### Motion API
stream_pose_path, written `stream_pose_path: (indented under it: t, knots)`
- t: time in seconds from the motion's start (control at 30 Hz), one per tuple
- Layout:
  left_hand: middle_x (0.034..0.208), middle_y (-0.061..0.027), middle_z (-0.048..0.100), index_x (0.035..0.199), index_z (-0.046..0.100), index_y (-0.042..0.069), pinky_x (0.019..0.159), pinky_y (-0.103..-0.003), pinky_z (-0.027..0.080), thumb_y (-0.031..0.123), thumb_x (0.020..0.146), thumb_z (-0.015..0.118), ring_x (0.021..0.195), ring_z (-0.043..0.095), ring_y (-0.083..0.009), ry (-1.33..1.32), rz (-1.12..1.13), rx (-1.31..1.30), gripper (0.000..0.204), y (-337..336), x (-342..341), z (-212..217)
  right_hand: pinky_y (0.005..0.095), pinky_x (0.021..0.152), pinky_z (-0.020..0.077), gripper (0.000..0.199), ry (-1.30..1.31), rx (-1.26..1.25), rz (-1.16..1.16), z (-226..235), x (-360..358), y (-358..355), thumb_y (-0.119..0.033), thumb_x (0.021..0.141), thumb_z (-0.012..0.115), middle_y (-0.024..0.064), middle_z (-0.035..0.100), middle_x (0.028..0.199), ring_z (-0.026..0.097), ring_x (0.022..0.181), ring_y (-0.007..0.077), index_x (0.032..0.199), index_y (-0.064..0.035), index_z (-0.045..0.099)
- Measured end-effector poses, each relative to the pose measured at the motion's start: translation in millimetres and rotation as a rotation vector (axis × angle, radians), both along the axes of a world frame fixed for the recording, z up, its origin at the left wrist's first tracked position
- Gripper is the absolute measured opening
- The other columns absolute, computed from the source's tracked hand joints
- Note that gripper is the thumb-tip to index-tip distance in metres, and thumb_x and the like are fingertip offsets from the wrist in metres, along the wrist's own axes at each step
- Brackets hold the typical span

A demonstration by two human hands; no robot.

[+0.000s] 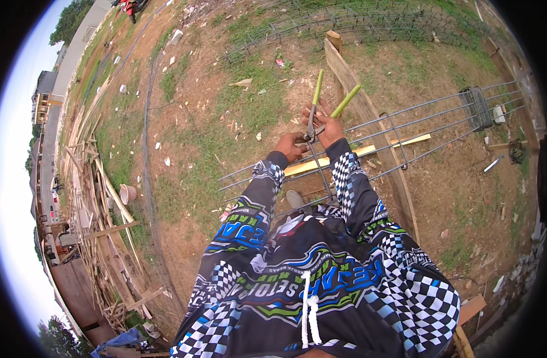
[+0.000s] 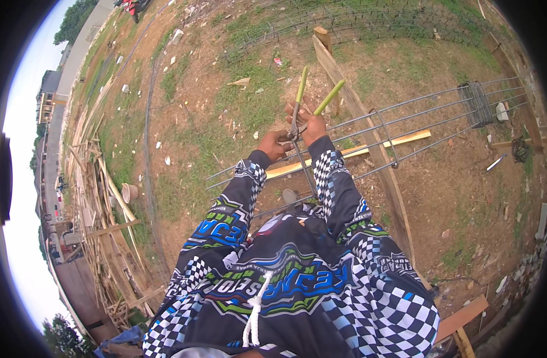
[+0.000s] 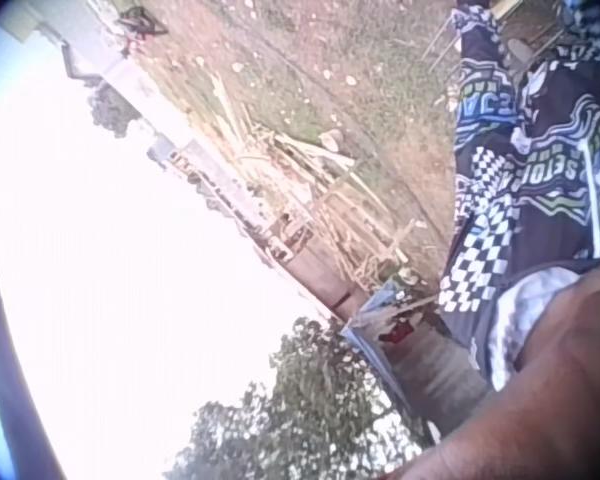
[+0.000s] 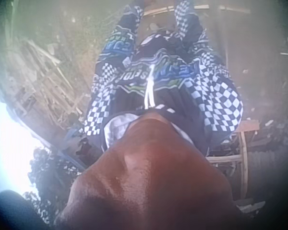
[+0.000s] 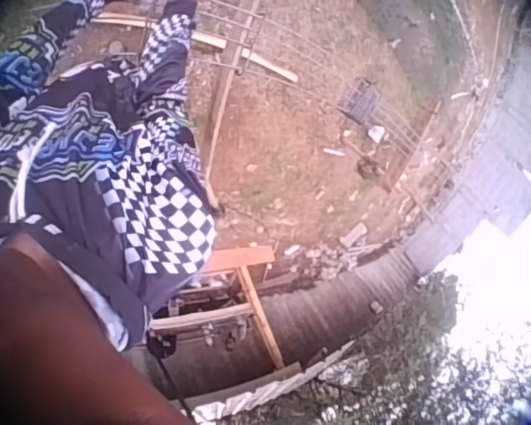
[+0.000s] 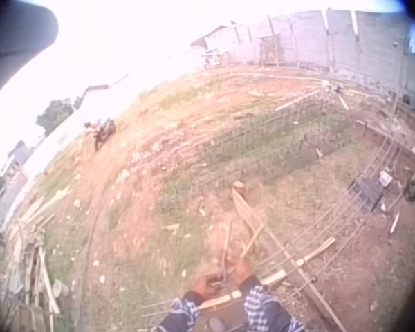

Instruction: The person assembles a rebar cage by placing a coiled rebar bundle onto a wooden jig, then uses pliers to twist wire ties around the rebar intersections. The person repeatedly positions the bundle, twists ties, and adjusts the cage on the jig throughout the clip.

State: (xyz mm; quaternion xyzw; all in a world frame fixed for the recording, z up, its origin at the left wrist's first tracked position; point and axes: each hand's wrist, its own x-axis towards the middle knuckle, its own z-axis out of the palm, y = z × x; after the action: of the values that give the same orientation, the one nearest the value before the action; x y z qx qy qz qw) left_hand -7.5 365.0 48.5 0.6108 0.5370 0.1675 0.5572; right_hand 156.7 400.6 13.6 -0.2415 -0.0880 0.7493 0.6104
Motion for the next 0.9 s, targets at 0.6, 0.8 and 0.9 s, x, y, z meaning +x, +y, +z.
stream_pose_path:
  t: [0.6,0.8,0.9]
  knots:
    - [0.132,-0.0224,0.055,0.135,0.046,-0.007,0.099,-0.037,0.047,0.012,0.082,0.07,0.118,0.057,-0.0297,-0.209,0.078,0.084,0.061,28,-30,-1,0.0261,0.045,0.0358,0.03,-0.512,-0.152,-0.247,63,-37,3,-0.025,0.08,0.079,-0.0011,0.049,0.059,0.046,0.047,0.0099,0.075,-0.0084,0.054]
    - [0.128,-0.0266,0.055,0.133,0.046,-0.009,0.099,-0.041,0.046,0.04,0.076,0.078,0.117,0.056,-0.0339,-0.153,0.428,0.539,0.081,52,81,129,0.0306,0.066,0.0489,0.027,-1.048,0.106,-0.48,43,-44,1,-0.02,0.085,0.073,0.0064,0.066,0.086,0.062,0.075,0.0165,0.101,-0.0003,0.063]
    - [0.1,-0.0244,0.067,0.11,0.061,-0.011,0.083,-0.041,0.053,0.051,0.068,0.083,0.091,0.066,-0.0326,-0.083,0.588,0.436,0.078,59,112,149,0.0305,0.079,0.0485,0.039,-1.032,-0.059,-0.339,69,-43,-10,-0.02,0.082,0.075,0.0081,0.066,0.099,0.063,0.094,0.0168,0.112,-0.0001,0.06]
